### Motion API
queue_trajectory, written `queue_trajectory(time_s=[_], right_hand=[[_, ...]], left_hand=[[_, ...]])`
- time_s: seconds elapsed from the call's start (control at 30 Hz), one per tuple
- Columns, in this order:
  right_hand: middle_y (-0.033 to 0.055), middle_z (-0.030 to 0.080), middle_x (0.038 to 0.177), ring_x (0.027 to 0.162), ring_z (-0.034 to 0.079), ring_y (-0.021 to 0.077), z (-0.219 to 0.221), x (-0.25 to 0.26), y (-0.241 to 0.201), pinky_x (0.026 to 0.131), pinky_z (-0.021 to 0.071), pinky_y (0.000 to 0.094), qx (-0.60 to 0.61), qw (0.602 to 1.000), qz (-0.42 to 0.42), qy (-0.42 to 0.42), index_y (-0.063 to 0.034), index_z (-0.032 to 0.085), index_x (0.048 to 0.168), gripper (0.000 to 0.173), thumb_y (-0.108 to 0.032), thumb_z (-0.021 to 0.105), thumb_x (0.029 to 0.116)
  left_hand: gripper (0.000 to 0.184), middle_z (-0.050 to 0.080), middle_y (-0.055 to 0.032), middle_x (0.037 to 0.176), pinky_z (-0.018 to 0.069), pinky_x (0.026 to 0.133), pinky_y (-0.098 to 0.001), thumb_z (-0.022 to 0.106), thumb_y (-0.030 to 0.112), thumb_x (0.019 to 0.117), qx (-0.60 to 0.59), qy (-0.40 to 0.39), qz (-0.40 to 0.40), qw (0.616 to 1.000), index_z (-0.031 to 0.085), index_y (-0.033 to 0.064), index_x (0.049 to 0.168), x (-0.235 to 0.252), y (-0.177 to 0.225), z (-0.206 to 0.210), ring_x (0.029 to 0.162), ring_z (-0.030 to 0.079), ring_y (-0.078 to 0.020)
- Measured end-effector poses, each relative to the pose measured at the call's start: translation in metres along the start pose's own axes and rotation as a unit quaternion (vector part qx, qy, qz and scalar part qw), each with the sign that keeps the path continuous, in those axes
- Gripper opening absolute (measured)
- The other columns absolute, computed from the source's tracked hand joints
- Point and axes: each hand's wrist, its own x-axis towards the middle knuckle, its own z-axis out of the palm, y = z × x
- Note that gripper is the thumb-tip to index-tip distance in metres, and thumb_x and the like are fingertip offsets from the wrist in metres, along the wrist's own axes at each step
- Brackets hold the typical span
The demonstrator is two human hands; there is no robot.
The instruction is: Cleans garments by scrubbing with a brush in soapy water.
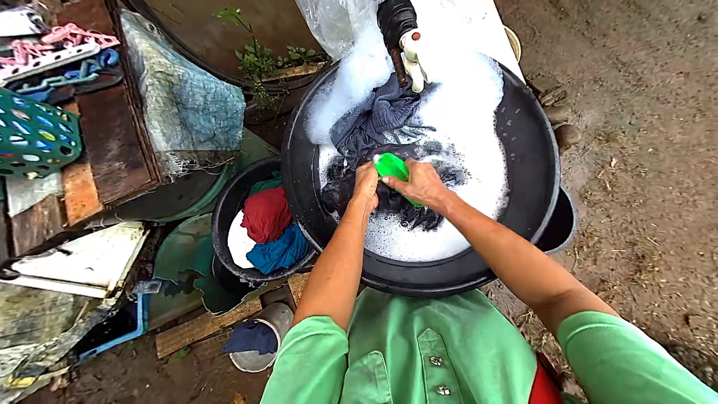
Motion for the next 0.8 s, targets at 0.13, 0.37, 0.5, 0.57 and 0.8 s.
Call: queue_trajectory(time_s=[0.13,0.37,0.5,0.57,0.8], right_hand=[[0.0346,0.067,0.109,0.107,0.065,0.0527,-0.019,0.026,0.054,0.091,0.0491,0.0707,-0.080,0.994,0.071,-0.003,0.0113,0.065,0.116,0.064,-0.050,0.065,0.0992],[0.0352,0.066,0.109,0.107,0.065,0.0518,-0.050,0.009,0.043,0.091,0.0489,0.0691,-0.042,0.990,0.118,0.071,0.0128,0.065,0.113,0.060,-0.045,0.067,0.0994],[0.0301,0.069,0.099,0.099,0.068,0.0494,0.005,0.001,0.010,0.083,0.0511,0.0681,-0.106,0.992,0.008,-0.064,0.0083,0.066,0.110,0.060,-0.051,0.064,0.0991],[0.0341,0.068,0.107,0.106,0.066,0.0530,-0.016,0.013,0.040,0.087,0.0496,0.0718,-0.119,0.990,0.065,-0.048,0.0093,0.066,0.115,0.060,-0.049,0.064,0.1001],[0.0364,0.066,0.107,0.107,0.064,0.0543,-0.051,0.005,0.043,0.090,0.0484,0.0710,-0.092,0.987,0.126,0.035,0.0128,0.066,0.110,0.060,-0.045,0.068,0.0983]], left_hand=[[0.051,0.051,-0.0215,0.141,0.0386,0.106,-0.0541,0.039,0.039,0.1120,-0.051,0.083,-0.074,0.992,0.054,-0.0039,0.135,0.003,0.000,0.003,0.129,0.048,-0.0306],[0.059,0.048,-0.0250,0.145,0.0338,0.110,-0.0566,0.029,0.043,0.1133,-0.015,0.060,-0.074,0.995,0.055,-0.0064,0.133,0.006,0.000,0.002,0.136,0.043,-0.0333],[0.066,0.043,-0.0252,0.152,0.0299,0.113,-0.0596,0.021,0.046,0.1132,-0.008,0.060,-0.075,0.995,0.051,-0.0065,0.139,0.005,0.000,0.000,0.144,0.037,-0.0353],[0.065,0.042,-0.0250,0.153,0.0298,0.113,-0.0599,0.022,0.046,0.1132,-0.001,0.065,-0.075,0.995,0.050,-0.0058,0.140,0.003,0.003,-0.001,0.144,0.036,-0.0353],[0.065,0.042,-0.0254,0.154,0.0283,0.116,-0.0572,0.022,0.044,0.1135,0.002,0.052,-0.074,0.996,0.050,-0.0074,0.140,0.006,0.003,0.003,0.146,0.035,-0.0345]])
